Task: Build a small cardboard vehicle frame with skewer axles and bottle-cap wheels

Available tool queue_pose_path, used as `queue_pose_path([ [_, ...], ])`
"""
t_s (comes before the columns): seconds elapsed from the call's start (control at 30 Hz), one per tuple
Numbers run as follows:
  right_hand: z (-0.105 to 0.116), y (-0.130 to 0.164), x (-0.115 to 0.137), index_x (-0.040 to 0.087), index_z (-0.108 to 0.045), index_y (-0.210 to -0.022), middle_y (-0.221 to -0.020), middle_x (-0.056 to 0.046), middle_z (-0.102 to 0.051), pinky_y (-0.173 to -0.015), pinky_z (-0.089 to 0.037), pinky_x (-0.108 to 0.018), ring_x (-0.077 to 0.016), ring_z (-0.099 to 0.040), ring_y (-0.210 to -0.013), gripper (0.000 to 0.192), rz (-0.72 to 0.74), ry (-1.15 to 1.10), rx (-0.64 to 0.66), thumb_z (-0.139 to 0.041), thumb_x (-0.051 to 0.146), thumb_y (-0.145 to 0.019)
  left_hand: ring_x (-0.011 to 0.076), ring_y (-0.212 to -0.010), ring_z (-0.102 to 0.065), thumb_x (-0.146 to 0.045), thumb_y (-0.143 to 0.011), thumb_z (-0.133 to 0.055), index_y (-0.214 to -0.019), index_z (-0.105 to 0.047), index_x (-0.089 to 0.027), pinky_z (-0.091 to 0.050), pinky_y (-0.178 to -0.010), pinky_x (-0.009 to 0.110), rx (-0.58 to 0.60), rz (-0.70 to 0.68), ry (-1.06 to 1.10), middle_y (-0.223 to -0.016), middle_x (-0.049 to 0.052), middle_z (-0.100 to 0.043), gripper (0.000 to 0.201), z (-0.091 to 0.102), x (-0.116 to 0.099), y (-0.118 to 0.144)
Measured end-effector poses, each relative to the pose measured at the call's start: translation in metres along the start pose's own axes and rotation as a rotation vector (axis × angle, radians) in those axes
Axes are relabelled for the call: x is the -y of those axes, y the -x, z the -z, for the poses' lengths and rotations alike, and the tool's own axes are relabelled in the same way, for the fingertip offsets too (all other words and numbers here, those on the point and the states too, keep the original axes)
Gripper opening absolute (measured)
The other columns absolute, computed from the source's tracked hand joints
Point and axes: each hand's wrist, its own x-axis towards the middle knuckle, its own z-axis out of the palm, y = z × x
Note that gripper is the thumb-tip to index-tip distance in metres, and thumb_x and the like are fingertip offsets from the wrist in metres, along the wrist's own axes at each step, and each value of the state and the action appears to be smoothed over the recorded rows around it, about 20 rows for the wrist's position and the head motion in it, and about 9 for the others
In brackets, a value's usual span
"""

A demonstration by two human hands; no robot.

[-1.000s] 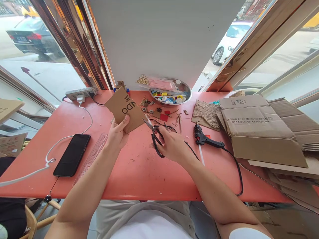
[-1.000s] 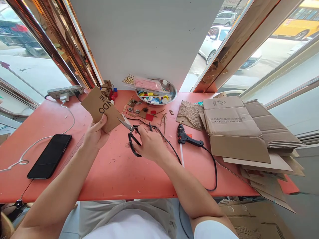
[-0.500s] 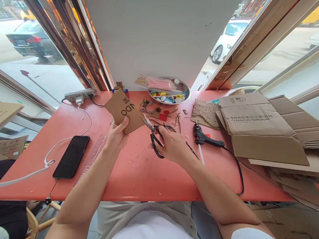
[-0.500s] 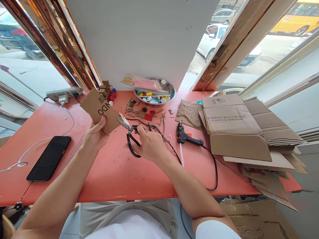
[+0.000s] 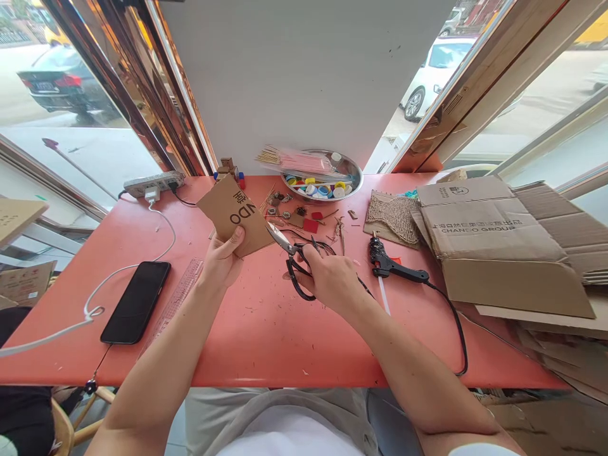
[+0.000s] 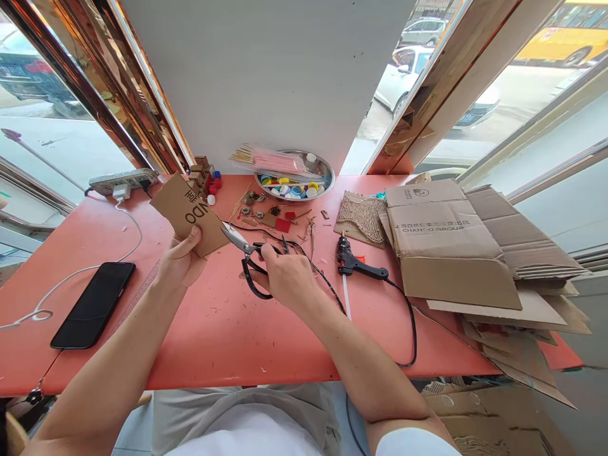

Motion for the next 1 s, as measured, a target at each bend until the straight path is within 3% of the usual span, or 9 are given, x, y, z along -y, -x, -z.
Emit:
queue_pose_path([
  [0.17, -0.004, -0.002, -0.002, 0.02, -0.066, -0.113, -0.076, -0.008, -0.078, -0.057, -0.021, -0.026, -0.0238, -0.074, -0.066, 0.04, -0.005, -0.008, -0.063, -0.052, 0.057, -0.108, 0.0328, -0.116, -0.08, -0.048, -0.049, -0.109, -0.123, -0.078, -0.033, -0.064, -0.109, 0.049, -0.014, -0.001, -0.003, -0.121, 0.006, -0.085, 0.082, 0.001, 0.001, 0.0],
  [0.47, 0.009, -0.002, 0.004, 0.021, -0.064, -0.115, -0.087, -0.008, -0.082, -0.057, -0.022, -0.026, -0.0255, -0.079, -0.079, 0.022, -0.063, -0.067, 0.031, -0.062, 0.042, -0.106, 0.0335, -0.123, -0.077, -0.05, -0.048, -0.108, -0.118, -0.08, -0.031, -0.063, -0.109, 0.047, -0.027, 0.003, -0.059, -0.115, 0.006, -0.086, 0.077, 0.005, 0.001, -0.002],
  [0.7, 0.021, -0.001, 0.012, 0.014, -0.056, -0.133, -0.107, -0.018, -0.083, -0.058, -0.025, -0.03, -0.0324, -0.081, -0.098, 0.033, -0.093, 0.019, 0.172, -0.052, 0.033, -0.107, 0.0345, -0.117, -0.079, -0.051, -0.048, -0.107, -0.11, -0.081, -0.027, -0.066, -0.103, 0.046, 0.035, 0.125, -0.136, -0.105, 0.007, -0.087, 0.071, -0.002, 0.009, 0.009],
  [1.0, 0.024, -0.001, 0.013, 0.016, -0.054, -0.135, -0.108, -0.016, -0.083, -0.06, -0.026, -0.03, -0.0309, -0.082, -0.101, 0.03, -0.124, 0.033, 0.229, -0.047, 0.03, -0.11, 0.0308, -0.111, -0.08, -0.052, -0.045, -0.107, -0.098, -0.081, -0.027, -0.063, -0.108, 0.045, 0.027, 0.16, -0.157, -0.1, 0.004, -0.087, 0.065, 0.0, 0.009, 0.008],
])
